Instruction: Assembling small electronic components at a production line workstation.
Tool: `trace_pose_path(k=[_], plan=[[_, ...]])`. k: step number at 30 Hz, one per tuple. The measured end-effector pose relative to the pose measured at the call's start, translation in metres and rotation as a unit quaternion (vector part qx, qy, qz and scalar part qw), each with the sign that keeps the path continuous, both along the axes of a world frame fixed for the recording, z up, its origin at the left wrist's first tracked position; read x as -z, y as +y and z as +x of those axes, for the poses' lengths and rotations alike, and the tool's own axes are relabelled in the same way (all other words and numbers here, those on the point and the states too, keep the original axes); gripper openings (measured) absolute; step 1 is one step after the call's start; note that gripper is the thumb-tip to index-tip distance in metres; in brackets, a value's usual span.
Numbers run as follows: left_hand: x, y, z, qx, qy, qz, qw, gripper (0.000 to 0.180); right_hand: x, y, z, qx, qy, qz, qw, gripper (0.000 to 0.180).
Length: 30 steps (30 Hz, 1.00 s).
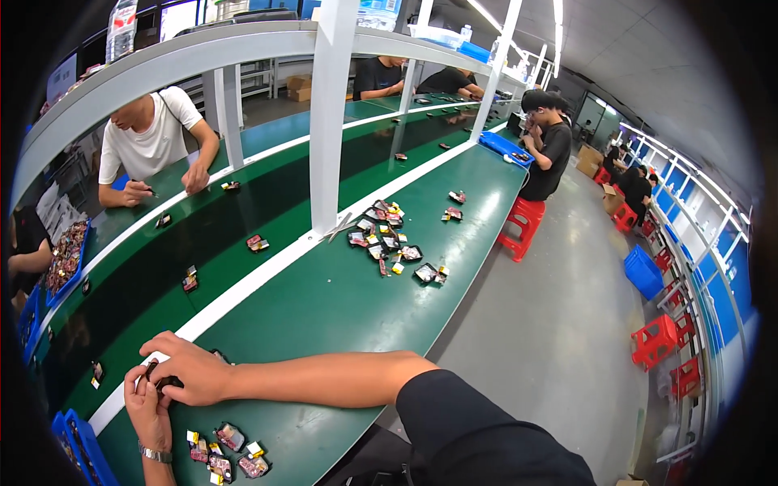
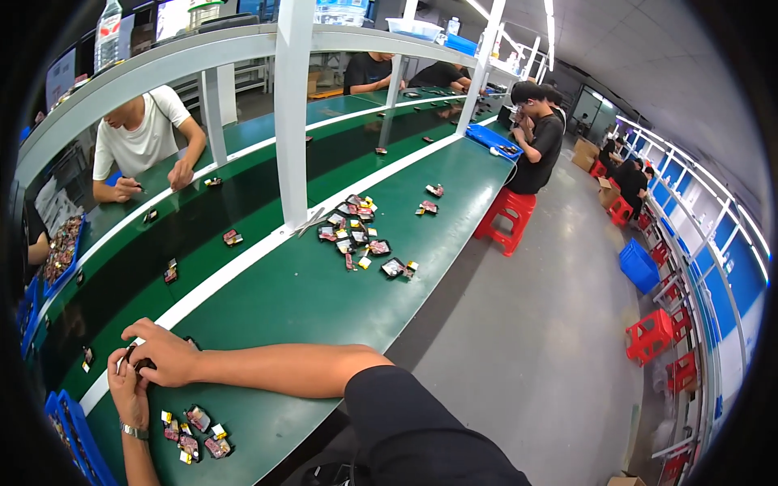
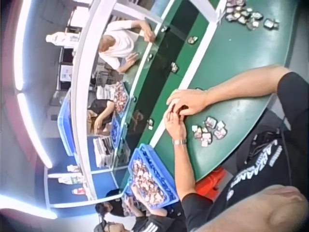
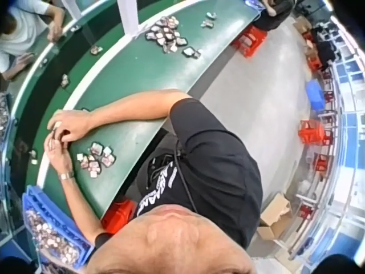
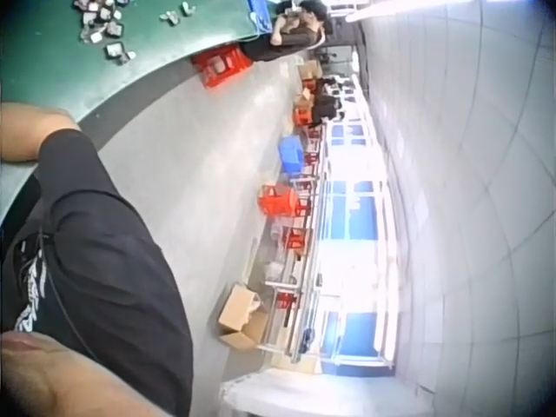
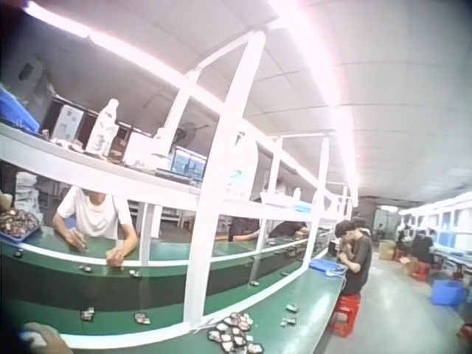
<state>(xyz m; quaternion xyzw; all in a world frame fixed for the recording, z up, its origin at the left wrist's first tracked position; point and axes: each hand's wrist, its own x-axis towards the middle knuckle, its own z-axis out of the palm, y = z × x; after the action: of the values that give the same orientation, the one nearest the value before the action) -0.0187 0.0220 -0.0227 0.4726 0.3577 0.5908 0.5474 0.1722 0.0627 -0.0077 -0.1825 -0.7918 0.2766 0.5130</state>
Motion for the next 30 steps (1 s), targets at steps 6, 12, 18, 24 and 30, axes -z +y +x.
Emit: trace_pose_path(k=[6, 12, 18, 24, 30], plan=[[-0.008, 0.001, 0.006, -0.029, 0.030, -0.033, 0.999, 0.023, -0.012, 0.001, 0.001, 0.001, -0.043, 0.016, 0.999, 0.021], [-0.010, 0.001, 0.006, 0.089, -0.088, 0.040, 0.991, 0.024, -0.024, -0.011, 0.010, 0.067, -0.078, 0.102, 0.989, 0.029], [-0.011, -0.007, -0.003, 0.092, -0.071, 0.021, 0.993, 0.026, -0.023, -0.013, -0.001, 0.082, -0.073, 0.124, 0.986, 0.023], [-0.013, -0.004, 0.000, 0.098, -0.080, 0.012, 0.992, 0.029, -0.024, -0.010, 0.002, 0.087, -0.069, 0.119, 0.987, 0.020], [-0.014, -0.006, -0.001, 0.095, -0.083, 0.000, 0.992, 0.030, -0.027, -0.011, -0.002, 0.077, -0.076, 0.110, 0.988, 0.019]])
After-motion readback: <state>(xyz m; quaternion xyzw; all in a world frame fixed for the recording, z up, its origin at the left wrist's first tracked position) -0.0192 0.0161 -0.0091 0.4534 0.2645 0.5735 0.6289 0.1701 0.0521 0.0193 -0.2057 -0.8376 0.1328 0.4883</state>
